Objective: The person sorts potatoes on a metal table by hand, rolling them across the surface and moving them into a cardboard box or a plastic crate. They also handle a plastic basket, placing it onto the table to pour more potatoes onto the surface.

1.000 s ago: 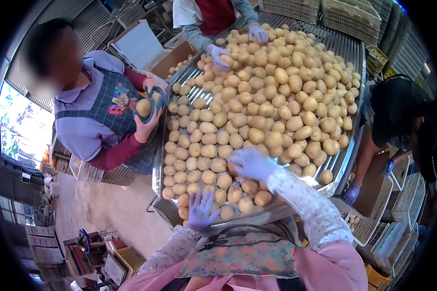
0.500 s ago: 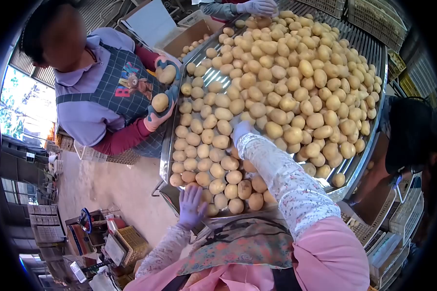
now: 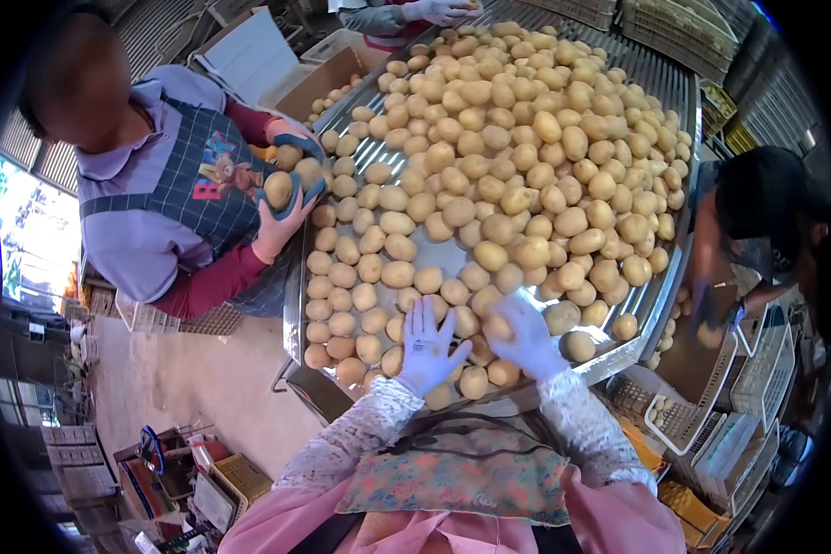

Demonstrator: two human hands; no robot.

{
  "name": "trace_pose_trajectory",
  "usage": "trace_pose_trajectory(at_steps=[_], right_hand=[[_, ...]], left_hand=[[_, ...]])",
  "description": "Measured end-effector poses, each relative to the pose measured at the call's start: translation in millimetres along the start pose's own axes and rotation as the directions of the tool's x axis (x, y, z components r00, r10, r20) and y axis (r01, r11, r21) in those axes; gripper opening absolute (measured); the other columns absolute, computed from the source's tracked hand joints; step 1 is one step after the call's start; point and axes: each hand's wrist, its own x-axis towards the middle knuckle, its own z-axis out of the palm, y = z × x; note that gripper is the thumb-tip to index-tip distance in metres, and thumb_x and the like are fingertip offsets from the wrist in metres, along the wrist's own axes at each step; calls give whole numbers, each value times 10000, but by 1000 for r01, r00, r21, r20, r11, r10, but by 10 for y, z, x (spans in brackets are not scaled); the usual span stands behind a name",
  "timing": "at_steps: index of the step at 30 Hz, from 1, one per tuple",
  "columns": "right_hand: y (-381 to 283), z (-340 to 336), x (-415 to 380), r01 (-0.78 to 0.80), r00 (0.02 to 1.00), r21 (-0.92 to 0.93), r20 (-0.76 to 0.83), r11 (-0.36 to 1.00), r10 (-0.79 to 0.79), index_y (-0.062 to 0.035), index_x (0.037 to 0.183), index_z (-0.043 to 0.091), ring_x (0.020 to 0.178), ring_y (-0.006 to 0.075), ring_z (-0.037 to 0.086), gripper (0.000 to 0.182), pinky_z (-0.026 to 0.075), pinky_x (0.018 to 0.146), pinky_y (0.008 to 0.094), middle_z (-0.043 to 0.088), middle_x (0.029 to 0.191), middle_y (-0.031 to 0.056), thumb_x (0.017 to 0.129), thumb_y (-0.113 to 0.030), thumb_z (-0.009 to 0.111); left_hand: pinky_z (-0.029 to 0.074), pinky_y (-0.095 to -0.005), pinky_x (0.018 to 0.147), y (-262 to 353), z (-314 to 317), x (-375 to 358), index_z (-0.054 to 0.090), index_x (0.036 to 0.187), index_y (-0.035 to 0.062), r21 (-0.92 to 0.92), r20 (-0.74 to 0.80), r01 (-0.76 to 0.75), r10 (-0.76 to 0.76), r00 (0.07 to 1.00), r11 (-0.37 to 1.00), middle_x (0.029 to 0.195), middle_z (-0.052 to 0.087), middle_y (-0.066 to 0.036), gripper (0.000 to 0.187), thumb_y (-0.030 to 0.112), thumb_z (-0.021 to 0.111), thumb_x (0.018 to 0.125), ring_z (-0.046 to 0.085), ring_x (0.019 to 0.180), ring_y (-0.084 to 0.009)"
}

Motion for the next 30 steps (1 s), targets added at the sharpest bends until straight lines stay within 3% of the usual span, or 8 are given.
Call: trace_pose_trajectory(at_steps=[5, 7, 13, 21, 25, 26, 28, 30], right_hand=[[94, -2, -688, 326, 945, -387, 171, 863, -280, -227, 1110, 718, 1113, 351, 594, 289, 491, 934, 485, 615, 1322, 80, 823, -261, 726], [79, 91, -598, 296, 955, -392, 101, 871, -279, -237, 1103, 727, 1136, 362, 585, 276, 490, 935, 492, 611, 1327, 87, 829, -269, 725], [-129, 356, -364, 159, 981, -512, -18, 844, -195, -230, 1212, 687, 1272, 411, 494, 422, 425, 1044, 561, 557, 1366, 150, 803, -313, 748], [-111, 82, -768, 45, 989, -391, -114, 919, -97, -144, 1336, 604, 1303, 419, 461, 584, 373, 1097, 557, 504, 1397, 173, 791, -295, 751], [-71, 119, -844, 64, 980, -212, -170, 975, -101, -104, 1407, 560, 1203, 342, 581, 561, 470, 1041, 481, 538, 1394, 155, 888, -233, 730], [-129, 147, -846, -72, 971, 255, -202, 964, 127, -84, 1442, 515, 1181, 289, 600, 572, 496, 1016, 428, 550, 1386, 139, 922, -221, 708], [-127, 155, -763, -182, 936, 660, -111, 729, 334, -64, 1478, 471, 1160, 237, 619, 583, 521, 992, 376, 562, 1378, 124, 956, -209, 686], [-44, 135, -652, -287, 889, 889, 108, 357, 445, -36, 1480, 425, 1132, 166, 620, 580, 531, 960, 318, 585, 1327, 95, 975, -183, 669]], left_hand=[[467, -509, 957, -464, 50, 601, 569, 1316, 79, 58, -88, -106, 110, 990, 993, 1200, 613, -161, 452, 331, 600, 942, 614, 1031, -359], [498, -514, 934, -398, -81, 941, 568, 1358, 144, 170, 396, 65, -129, 909, 983, 1245, 612, -184, 446, 317, 572, 947, 630, 1076, -362], [503, -500, 1006, -724, -62, 1361, 521, 1452, 243, 98, 689, -49, -32, 724, 994, 1334, 581, -217, 515, 361, 544, 952, 634, 1164, -390], [532, -471, 966, -616, -153, 997, 612, 1320, 281, 25, 460, 220, -207, 864, 975, 1263, 572, -212, 472, 339, 695, 859, 620, 1144, -391], [559, -469, 905, -474, 23, 627, 616, 1286, 168, -251, 21, 177, -177, 984, 952, 1249, 574, -208, 532, 347, 765, 808, 625, 1096, -392], [558, -473, 904, -288, -41, 523, 611, 1293, 125, -326, -50, 96, -119, 992, 940, 1252, 574, -210, 574, 355, 778, 795, 618, 1102, -392], [512, -479, 977, 301, -299, 387, 556, 1366, 52, -756, 316, 222, 46, 947, 616, 1254, 576, -219, 672, 373, 763, 813, 579, 1168, -402], [490, -472, 1007, 807, -396, 284, 534, 1398, 48, -569, 139, -162, 288, 947, 806, 1188, 621, -203, 661, 303, 765, 834, 616, 1104, -374]])
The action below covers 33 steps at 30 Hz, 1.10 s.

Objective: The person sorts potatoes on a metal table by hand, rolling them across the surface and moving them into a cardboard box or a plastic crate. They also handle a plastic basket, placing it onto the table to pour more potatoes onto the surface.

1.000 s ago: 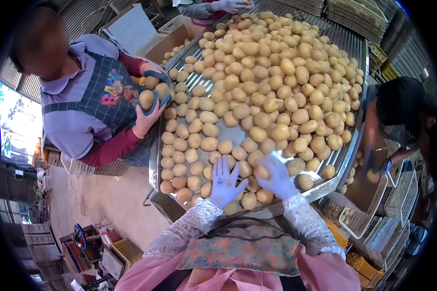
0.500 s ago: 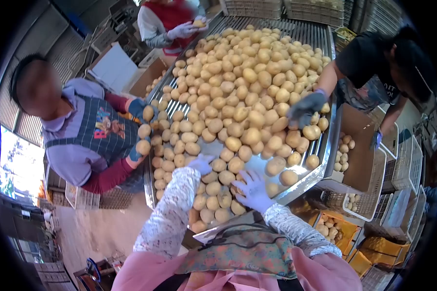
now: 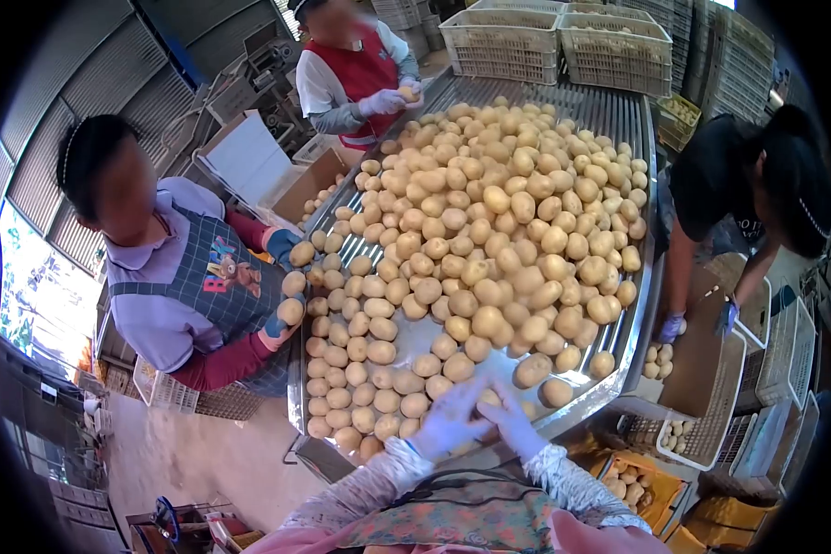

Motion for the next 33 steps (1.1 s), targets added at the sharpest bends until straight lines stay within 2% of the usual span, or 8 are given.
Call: trace_pose_trajectory(at_steps=[6, 9, 17, 19, 24, 27, 30, 33], right_hand=[[-196, -349, 144, -222, 970, 244, 157, 944, 188, -76, 1263, 568, 959, 223, 688, 301, 597, 786, 354, 670, 1100, 109, 1005, -220, 627], [-404, -331, 58, -325, 912, 506, -54, 799, 406, -92, 1236, 586, 960, 265, 691, 273, 611, 775, 354, 678, 1113, 108, 1019, -254, 618], [-536, -565, -34, -319, 946, 217, 18, 923, 323, -99, 1202, 607, 903, 261, 691, 252, 559, 655, 331, 680, 1123, 119, 969, -190, 636], [-676, -703, -76, -262, 956, 141, -99, 955, 277, -100, 1167, 610, 832, 243, 677, 235, 528, 592, 321, 683, 1047, 121, 953, -192, 645], [-1094, -1563, -368, 162, 901, 61, -417, 985, -122, -117, 1156, 620, 807, 186, 658, 247, 506, 590, 272, 646, 1000, 39, 992, -300, 631], [-1479, -2202, -417, 471, 677, 178, -701, 864, -225, -112, 1315, 542, 1038, 222, 641, 388, 602, 926, 378, 612, 1172, 68, 1032, -375, 579], [-1583, -2527, -518, 500, 693, 264, -693, 825, -199, -110, 1473, 422, 1098, 270, 624, 528, 595, 915, 385, 547, 1310, 83, 1030, -352, 580], [-1122, -2336, -335, 298, 715, -299, -559, 906, -420, -91, 1506, 424, 1021, 234, 633, 547, 558, 840, 346, 573, 1227, 61, 1005, -214, 606]], left_hand=[[477, -489, 1021, 19, 49, -9, 502, 1441, 67, 102, -212, 187, -162, 964, 977, 1253, 590, -240, 702, 316, 778, 845, 579, 1181, -426], [468, -526, 991, -813, -77, -57, 487, 1444, 29, 313, -332, 25, 85, 940, 949, 1331, 548, -252, 665, 324, 736, 902, 556, 1155, -436], [404, -584, 1100, -511, -90, -194, 523, 1463, 95, 401, -266, -28, 145, 953, 916, 1501, 453, -243, 626, 286, 721, 901, 510, 1280, -484], [337, -618, 1131, -719, 57, -715, 539, 1454, 108, 477, -30, -87, 115, 993, 875, 1492, 477, -200, 643, 374, 699, 891, 473, 1326, -433], [304, -620, 1139, -890, -313, -1493, 551, 1451, 136, 582, -21, 86, -91, 996, 809, 1475, 495, -172, 645, 449, 662, 898, 428, 1365, -422], [299, -624, 1134, -813, -586, -1789, 573, 1433, 156, 613, -1, 122, -154, 988, 781, 1466, 496, -183, 624, 465, 649, 896, 421, 1361, -442], [405, -593, 1038, -696, -710, -1854, 661, 1293, 140, 651, -69, 124, -105, 992, 749, 1306, 543, -219, 526, 393, 706, 834, 522, 1222, -446], [344, -639, 1096, -868, -461, -1813, 603, 1380, 156, 520, -409, 447, -247, 878, 728, 1449, 486, -241, 594, 451, 676, 870, 440, 1334, -503]])
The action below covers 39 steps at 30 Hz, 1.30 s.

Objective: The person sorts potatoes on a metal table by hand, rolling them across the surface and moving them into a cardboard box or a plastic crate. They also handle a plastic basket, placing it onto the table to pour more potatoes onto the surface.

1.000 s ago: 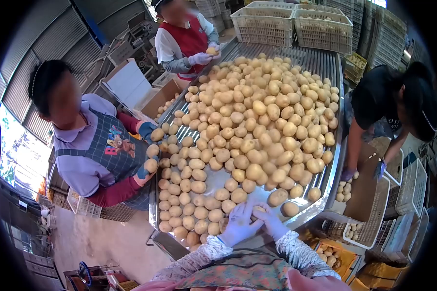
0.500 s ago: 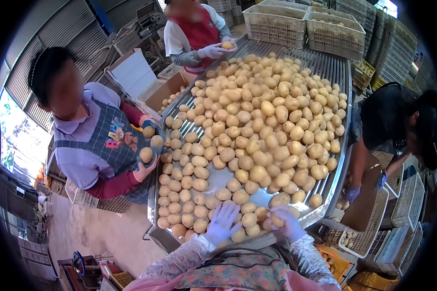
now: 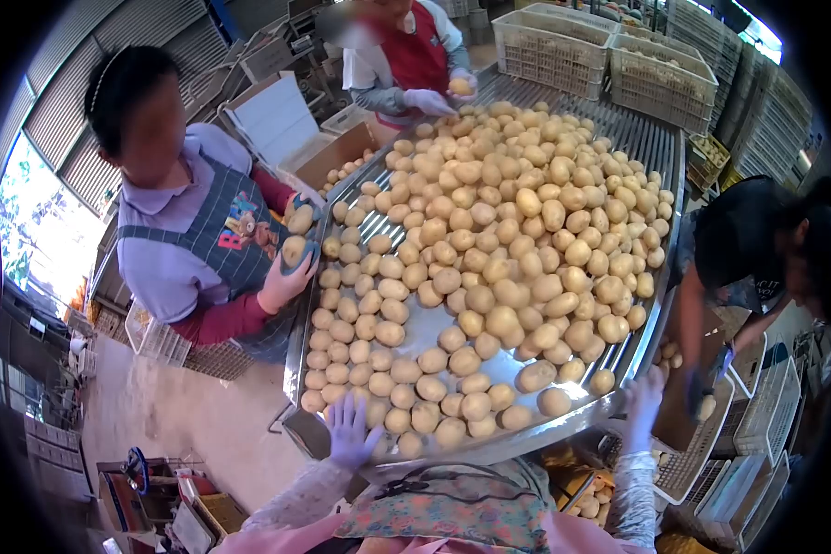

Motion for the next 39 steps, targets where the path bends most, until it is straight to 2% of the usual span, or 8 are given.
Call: trace_pose_trajectory(at_steps=[3, 6, 16, 18, 22, 27, 32, 39], right_hand=[[-152, 1081, -799, 457, 830, -552, 546, 698, -112, -36, 1310, 633, 980, 206, 648, 400, 536, 889, 352, 664, 1114, 75, 920, -122, 654], [-204, 1728, -1029, 932, 180, -143, 980, 333, -84, -111, 1326, 627, 1212, 406, 575, 589, 477, 1019, 505, 614, 1292, 181, 789, -295, 784], [612, 2537, -1481, 951, 260, -258, 965, 172, 7, -197, 1377, 588, 1335, 421, 466, 706, 308, 1159, 554, 485, 1455, 154, 784, -552, 732], [832, 2763, -1452, 952, 210, -184, 974, 246, -86, -214, 1339, 608, 1333, 386, 472, 589, 319, 1144, 558, 508, 1433, 144, 841, -515, 702], [909, 2764, -1239, 935, 110, -61, 986, 351, -122, -221, 1253, 647, 1311, 352, 492, 447, 349, 1119, 552, 534, 1408, 124, 869, -448, 678], [635, 2300, -1086, 944, -101, 122, 991, 307, -83, -228, 1134, 687, 1290, 335, 511, 411, 405, 1071, 528, 551, 1400, 81, 777, -424, 744], [669, 2461, -1445, 951, -159, 161, 987, 265, -32, -305, 1462, 536, 1367, 365, 460, 817, 338, 1139, 574, 468, 1510, 127, 723, -549, 785], [1170, 3104, -2101, 925, -235, 170, 959, 339, 160, -277, 1469, 534, 1428, 387, 412, 759, 304, 1181, 563, 418, 1564, 181, 787, -524, 758]], left_hand=[[270, -650, 1148, 351, 265, 265, 527, 1471, 125, 475, -21, -323, 378, 926, 818, 1505, 459, -238, 684, 482, 638, 898, 384, 1391, -510], [257, -645, 1161, 633, 548, 295, 511, 1490, 106, 94, -34, 65, -62, 997, 993, 1505, 480, -202, 694, 501, 611, 928, 380, 1395, -509], [285, -663, 1128, -219, -168, -255, 526, 1455, 50, 83, 102, -67, 59, 993, 994, 1454, 513, -255, 716, 479, 645, 894, 436, 1326, -550], [267, -666, 1146, -223, 53, -5, 496, 1474, 43, 74, -14, 150, -149, 989, 986, 1491, 470, -265, 751, 501, 638, 897, 395, 1368, -561], [282, -681, 1131, 356, 683, 368, 499, 1465, 37, 259, 21, -3, -2, 1000, 966, 1510, 452, -266, 771, 549, 616, 901, 364, 1381, -578], [290, -672, 1131, 519, 363, -15, 534, 1432, 80, -66, 95, -115, 121, 988, 991, 1481, 494, -193, 742, 557, 655, 877, 391, 1365, -563], [285, -654, 1125, 39, -302, -255, 557, 1341, 22, 104, 170, -88, 70, 983, 991, 1376, 544, -191, 662, 444, 676, 846, 468, 1302, -479], [286, -667, 1129, -492, 174, 396, 466, 1473, -13, 116, -16, 179, -178, 984, 977, 1463, 474, -297, 763, 436, 663, 888, 395, 1358, -554]])
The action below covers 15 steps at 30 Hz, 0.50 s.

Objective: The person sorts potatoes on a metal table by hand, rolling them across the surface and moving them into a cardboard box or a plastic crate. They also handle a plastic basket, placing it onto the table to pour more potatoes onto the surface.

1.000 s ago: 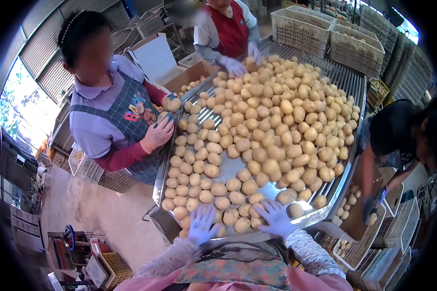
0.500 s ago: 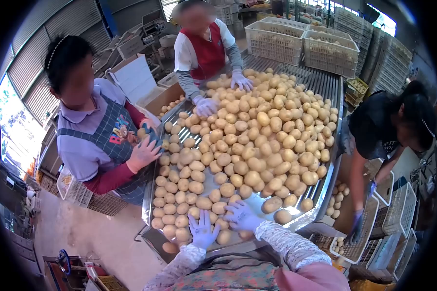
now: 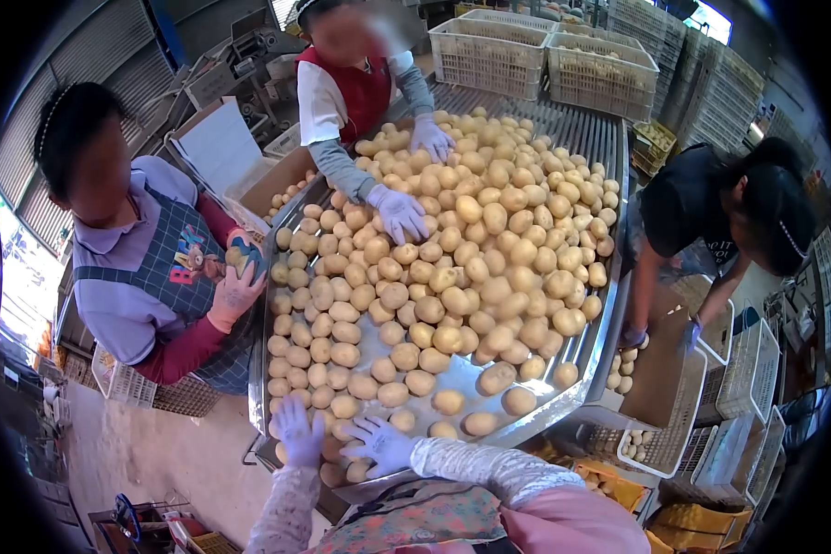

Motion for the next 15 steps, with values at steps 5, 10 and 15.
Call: trace_pose_trajectory(at_steps=[5, 10, 15], right_hand=[[578, -1271, -209, -220, 799, 947, 37, 235, 600, -51, 1481, 480, 1296, 246, 541, 515, 444, 1081, 374, 540, 1444, 150, 1003, -196, 609], [1897, -2002, -738, -331, 439, 502, -668, 799, 601, -24, 1570, 317, 1389, 301, 478, 769, 411, 1138, 394, 432, 1553, 195, 939, -237, 701], [2392, -2084, -876, -212, 179, 685, -674, 697, 717, 15, 1587, 281, 1414, 304, 459, 833, 392, 1160, 407, 415, 1579, 204, 926, -248, 715]], left_hand=[[264, -646, 1174, 1003, 563, -43, 474, 1477, -20, -22, -177, -126, 120, 977, 992, 1499, 450, -309, 824, 505, 699, 883, 356, 1436, -507], [216, -642, 1189, 1091, 255, -38, 449, 1506, 9, -185, 69, -320, 337, 939, 929, 1520, 420, -312, 824, 516, 676, 897, 358, 1443, -482], [186, -645, 1193, 972, 379, 184, 390, 1559, 81, -82, 65, -257, 263, 963, 963, 1565, 354, -308, 780, 490, 626, 938, 317, 1466, -474]])
